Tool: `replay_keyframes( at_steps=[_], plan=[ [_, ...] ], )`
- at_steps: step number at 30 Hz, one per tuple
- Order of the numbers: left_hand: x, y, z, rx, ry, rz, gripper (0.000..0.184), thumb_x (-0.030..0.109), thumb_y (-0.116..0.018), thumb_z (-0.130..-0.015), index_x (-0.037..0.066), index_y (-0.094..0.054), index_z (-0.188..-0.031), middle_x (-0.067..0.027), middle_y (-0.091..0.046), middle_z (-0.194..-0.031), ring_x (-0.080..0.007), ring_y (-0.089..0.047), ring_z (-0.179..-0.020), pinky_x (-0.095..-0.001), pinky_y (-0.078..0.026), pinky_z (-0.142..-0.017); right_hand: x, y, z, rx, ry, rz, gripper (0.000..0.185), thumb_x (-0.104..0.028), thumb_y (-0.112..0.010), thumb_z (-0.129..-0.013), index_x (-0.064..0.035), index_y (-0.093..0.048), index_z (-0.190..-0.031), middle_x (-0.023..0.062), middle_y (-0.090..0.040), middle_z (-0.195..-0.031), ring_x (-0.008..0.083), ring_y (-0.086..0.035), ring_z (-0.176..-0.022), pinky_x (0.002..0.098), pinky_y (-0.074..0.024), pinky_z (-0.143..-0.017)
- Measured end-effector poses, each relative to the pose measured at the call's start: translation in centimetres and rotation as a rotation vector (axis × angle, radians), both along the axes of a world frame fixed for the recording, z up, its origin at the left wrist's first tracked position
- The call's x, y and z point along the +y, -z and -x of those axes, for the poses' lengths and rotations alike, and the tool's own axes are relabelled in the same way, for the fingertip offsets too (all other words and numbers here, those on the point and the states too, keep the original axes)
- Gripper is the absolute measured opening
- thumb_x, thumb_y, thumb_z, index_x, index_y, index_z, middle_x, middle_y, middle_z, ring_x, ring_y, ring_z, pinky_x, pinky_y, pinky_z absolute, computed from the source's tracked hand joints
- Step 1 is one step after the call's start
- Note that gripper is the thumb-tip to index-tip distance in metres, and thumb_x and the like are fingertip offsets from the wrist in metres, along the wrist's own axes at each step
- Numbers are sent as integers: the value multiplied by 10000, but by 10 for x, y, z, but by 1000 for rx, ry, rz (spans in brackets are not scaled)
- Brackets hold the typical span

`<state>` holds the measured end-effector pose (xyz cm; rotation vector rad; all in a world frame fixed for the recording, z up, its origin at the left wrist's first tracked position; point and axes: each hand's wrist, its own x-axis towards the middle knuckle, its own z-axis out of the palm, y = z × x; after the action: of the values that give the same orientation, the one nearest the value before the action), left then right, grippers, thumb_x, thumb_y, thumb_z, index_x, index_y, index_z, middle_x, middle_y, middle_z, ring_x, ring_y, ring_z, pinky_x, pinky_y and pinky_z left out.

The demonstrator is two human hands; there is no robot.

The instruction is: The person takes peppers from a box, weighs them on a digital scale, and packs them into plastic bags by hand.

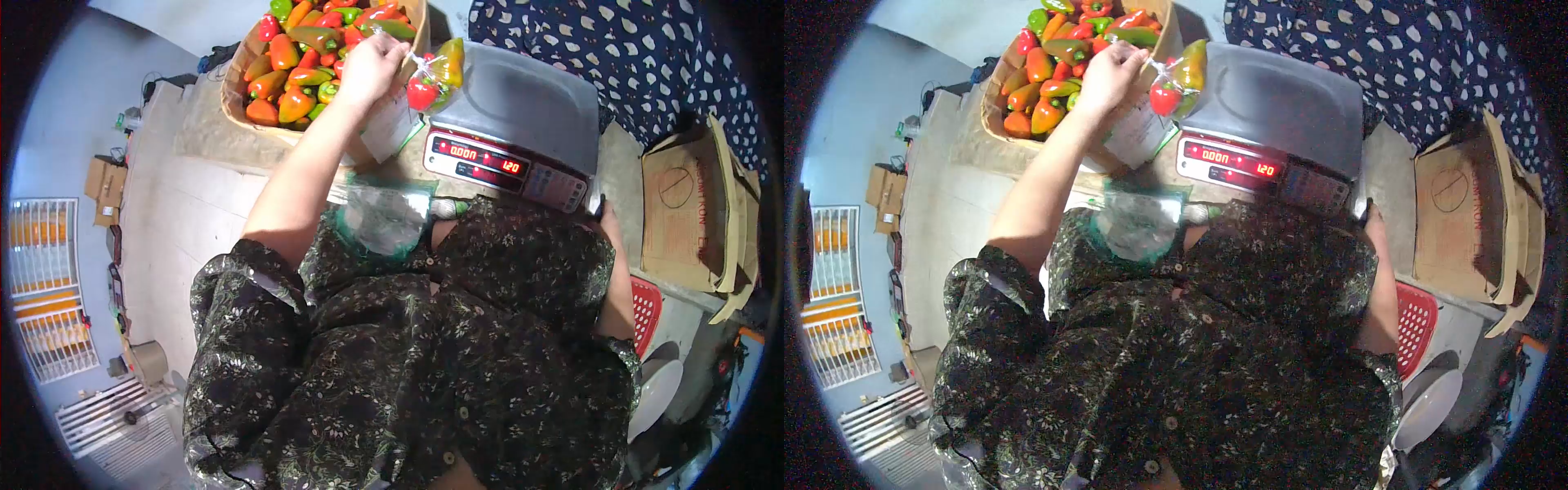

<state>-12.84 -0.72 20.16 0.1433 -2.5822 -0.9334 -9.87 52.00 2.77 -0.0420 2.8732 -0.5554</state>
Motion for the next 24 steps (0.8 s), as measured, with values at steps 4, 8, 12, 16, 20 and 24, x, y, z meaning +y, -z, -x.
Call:
replay_keyframes(
  at_steps=[4, 8, 12, 16, 20, 24],
  plan=[
    [-3, 5, 2, -9, 7, -13, 345, 337, -585, -850, 5, -648, -919, -169, -658, -789, -265, -649, -764, -359, -486, -719, 40, -32, 33, -178, 31, 286, 375, -114, -645, -706, 42, -566, -1038, 118, -639, -944, 193, -584, -846, 324, -463, -773],
    [-5, 15, 7, -43, -20, -74, 342, 330, -589, -833, 5, -658, -916, -182, -657, -841, -297, -646, -822, -375, -486, -761, -28, -156, 33, 63, 125, 537, 266, -110, -599, -794, -13, -561, -1038, 60, -618, -835, 109, -546, -630, 237, -441, -587],
    [-4, 14, 7, -32, -29, -124, 317, 328, -591, -815, 30, -675, -879, -177, -657, -861, -316, -639, -837, -389, -486, -768, -191, -225, -6, 230, 155, 908, 241, -162, -593, -864, -44, -518, -1060, 55, -618, -808, 82, -522, -559, 221, -407, -500],
    [-4, 13, 4, -23, -25, -122, 307, 329, -579, -816, 44, -680, -873, -177, -658, -861, -316, -638, -840, -397, -485, -767, -300, -214, -27, 118, -64, 846, 421, -108, -560, -859, -27, -407, -1243, 97, -638, -876, 130, -554, -514, 261, -446, -484],
    [5, 11, 1, 13, -46, -158, 293, 318, -571, -816, 49, -680, -858, -188, -651, -854, -328, -631, -848, -416, -485, -772, -354, -205, -45, 139, -214, 756, 647, -67, -511, -860, -17, -185, -1416, 127, -632, -873, 168, -591, -532, 303, -481, -497],
    [3, 9, 7, -120, 40, -37, 330, 311, -491, -861, 10, -623, -882, -239, -618, -849, -388, -596, -836, -440, -466, -738, -365, -179, -37, 395, -379, 615, 700, -64, -487, -863, -15, -85, -1434, 229, -598, -1023, 214, -619, -569, 328, -499, -533]
  ],
)
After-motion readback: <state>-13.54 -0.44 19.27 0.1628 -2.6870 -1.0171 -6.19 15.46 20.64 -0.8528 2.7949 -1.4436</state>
